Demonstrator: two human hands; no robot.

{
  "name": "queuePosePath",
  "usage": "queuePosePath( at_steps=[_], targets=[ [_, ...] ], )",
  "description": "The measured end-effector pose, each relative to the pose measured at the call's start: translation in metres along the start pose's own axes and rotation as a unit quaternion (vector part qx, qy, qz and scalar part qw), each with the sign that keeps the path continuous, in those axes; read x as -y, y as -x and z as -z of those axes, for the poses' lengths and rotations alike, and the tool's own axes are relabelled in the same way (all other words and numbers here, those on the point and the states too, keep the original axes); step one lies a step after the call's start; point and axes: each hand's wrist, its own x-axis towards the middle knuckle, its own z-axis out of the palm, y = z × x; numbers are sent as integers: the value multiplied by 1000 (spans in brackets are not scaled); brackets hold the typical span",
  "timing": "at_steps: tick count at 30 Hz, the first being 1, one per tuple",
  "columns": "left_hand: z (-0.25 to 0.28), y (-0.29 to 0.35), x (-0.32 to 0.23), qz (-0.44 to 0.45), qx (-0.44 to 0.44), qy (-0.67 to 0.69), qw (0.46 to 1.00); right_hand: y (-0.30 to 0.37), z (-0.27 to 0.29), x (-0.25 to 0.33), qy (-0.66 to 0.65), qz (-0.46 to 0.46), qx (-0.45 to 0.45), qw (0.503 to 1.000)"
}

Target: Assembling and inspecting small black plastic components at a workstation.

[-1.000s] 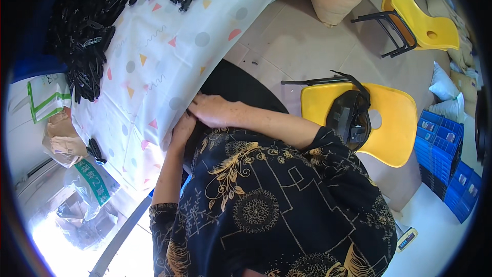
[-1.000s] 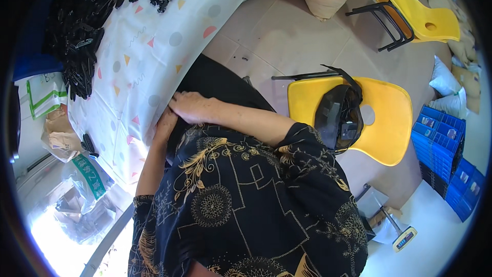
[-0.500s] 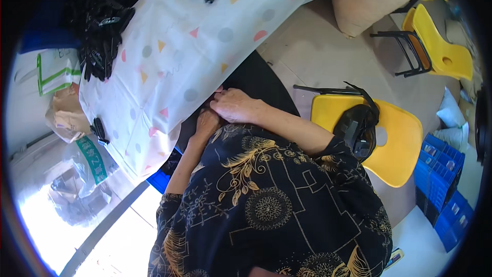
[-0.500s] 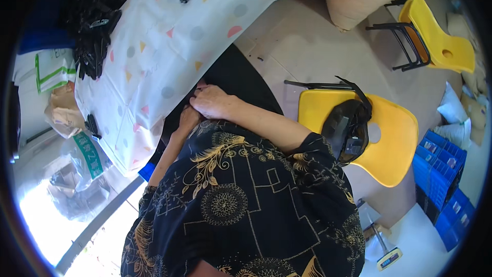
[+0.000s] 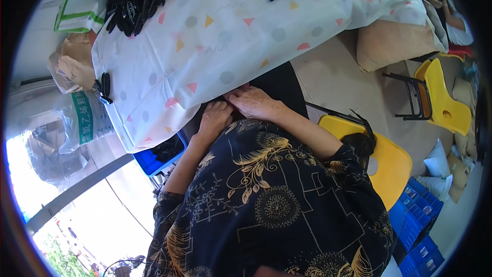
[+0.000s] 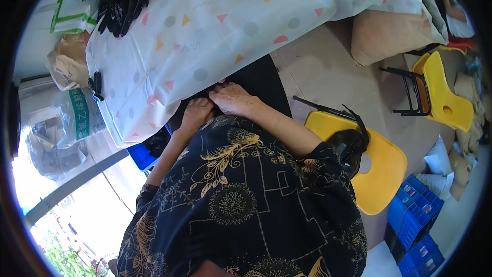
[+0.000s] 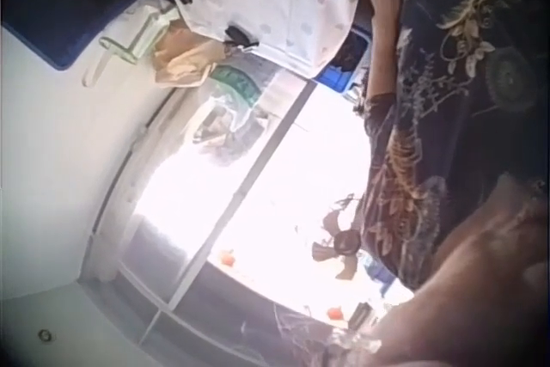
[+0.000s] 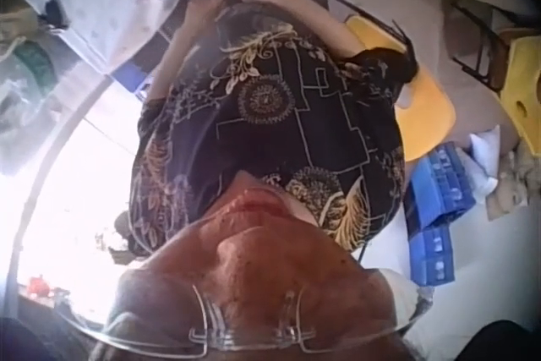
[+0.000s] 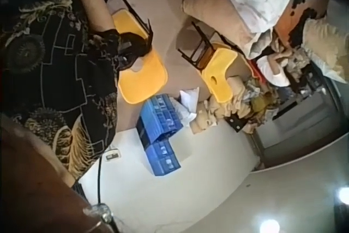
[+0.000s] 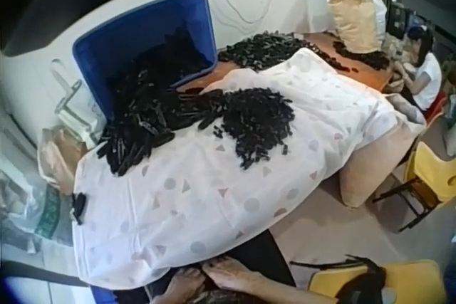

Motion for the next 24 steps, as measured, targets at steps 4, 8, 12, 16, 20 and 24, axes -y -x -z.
queuePosePath(
  at_steps=[4,8,12,16,20,24],
  targets=[
    [-6,0,3,-40,-20,-46,998,-4,12,4,-23,1,15,1000],
    [30,-3,-7,-78,37,26,996,3,19,4,-65,-39,52,996],
    [83,8,-30,-104,34,69,992,1,28,13,-77,-45,54,995],
    [126,10,-55,-173,1,120,978,8,35,14,-92,36,11,995],
    [172,17,-67,-242,-179,157,940,4,63,37,-257,-9,6,966],
    [204,14,-40,-163,-279,111,940,-2,32,15,-68,-38,108,991]
  ],
)
